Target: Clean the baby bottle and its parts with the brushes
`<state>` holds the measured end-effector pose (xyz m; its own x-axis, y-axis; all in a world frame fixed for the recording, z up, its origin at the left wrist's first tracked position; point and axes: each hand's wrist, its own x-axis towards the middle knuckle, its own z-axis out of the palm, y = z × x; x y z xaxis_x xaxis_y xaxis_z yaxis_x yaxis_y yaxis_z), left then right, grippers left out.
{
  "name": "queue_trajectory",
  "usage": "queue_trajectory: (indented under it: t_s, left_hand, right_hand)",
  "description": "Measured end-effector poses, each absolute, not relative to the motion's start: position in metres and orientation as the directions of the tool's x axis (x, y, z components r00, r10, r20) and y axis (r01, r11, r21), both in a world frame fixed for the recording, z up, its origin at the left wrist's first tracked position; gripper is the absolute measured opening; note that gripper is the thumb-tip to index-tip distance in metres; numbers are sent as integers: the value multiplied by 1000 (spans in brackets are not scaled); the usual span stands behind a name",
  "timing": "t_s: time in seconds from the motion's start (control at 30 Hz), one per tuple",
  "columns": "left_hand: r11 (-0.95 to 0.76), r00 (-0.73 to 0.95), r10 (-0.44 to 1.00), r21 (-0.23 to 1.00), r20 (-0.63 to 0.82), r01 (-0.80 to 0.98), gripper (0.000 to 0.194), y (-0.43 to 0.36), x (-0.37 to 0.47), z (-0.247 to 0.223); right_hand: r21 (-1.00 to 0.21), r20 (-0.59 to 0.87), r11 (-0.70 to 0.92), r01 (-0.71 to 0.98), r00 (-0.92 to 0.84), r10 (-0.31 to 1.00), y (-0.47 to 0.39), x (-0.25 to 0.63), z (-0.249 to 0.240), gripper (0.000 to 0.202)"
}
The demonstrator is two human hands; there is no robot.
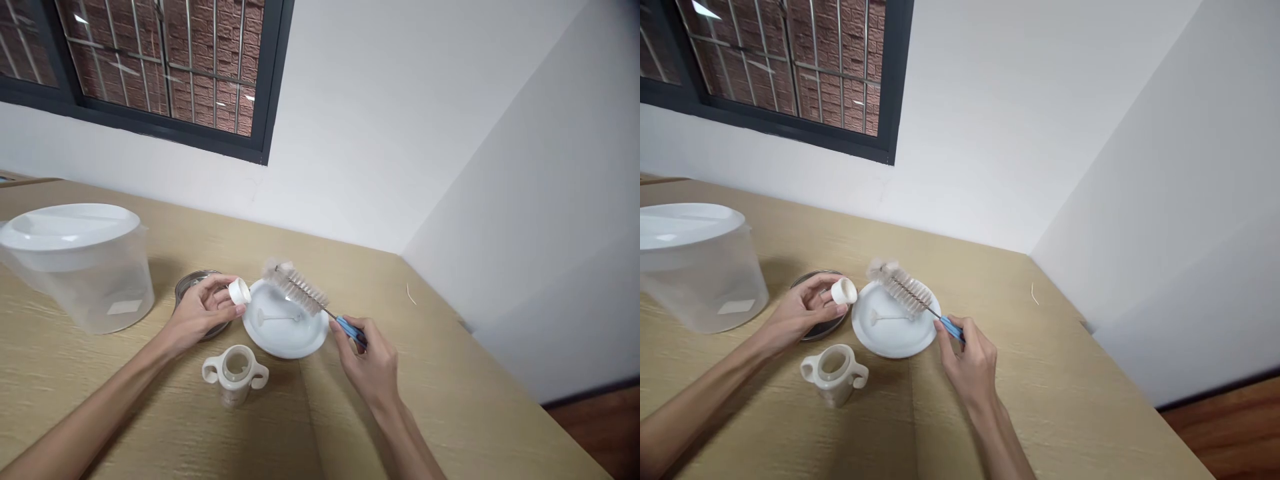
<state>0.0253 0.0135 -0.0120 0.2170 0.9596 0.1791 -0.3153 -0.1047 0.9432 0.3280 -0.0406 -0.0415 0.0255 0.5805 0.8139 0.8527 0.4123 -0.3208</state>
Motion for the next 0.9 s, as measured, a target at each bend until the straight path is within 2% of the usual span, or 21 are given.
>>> queue_trajectory:
  t_s: [0.3, 0.43, 0.57, 0.7, 0.9]
  left_hand:
    - [-154, 175, 965, 962, 195, -224, 48, 15, 25, -12]
    - [-119, 216, 963, 974, 160, -193, 55, 16, 25, -14]
    - [-120, 247, 955, 976, 163, -179, 53, 17, 24, -17]
    - [-117, 284, 946, 980, 159, -159, 52, 18, 23, -18]
    - [-151, 251, 952, 983, 173, -102, 53, 15, 25, -13]
  right_hand:
    - [-304, 828, 455, 837, -4, 561, -41, 326, -41, 12]
    - [-296, 830, 499, 815, -39, 556, -44, 324, -41, 13]
    - [-295, 822, 519, 803, -64, 566, -44, 321, -42, 12]
    - [-280, 798, 489, 826, -83, 597, -42, 321, -44, 12]
    - [-336, 786, 440, 833, -9, 618, -39, 328, -45, 13]
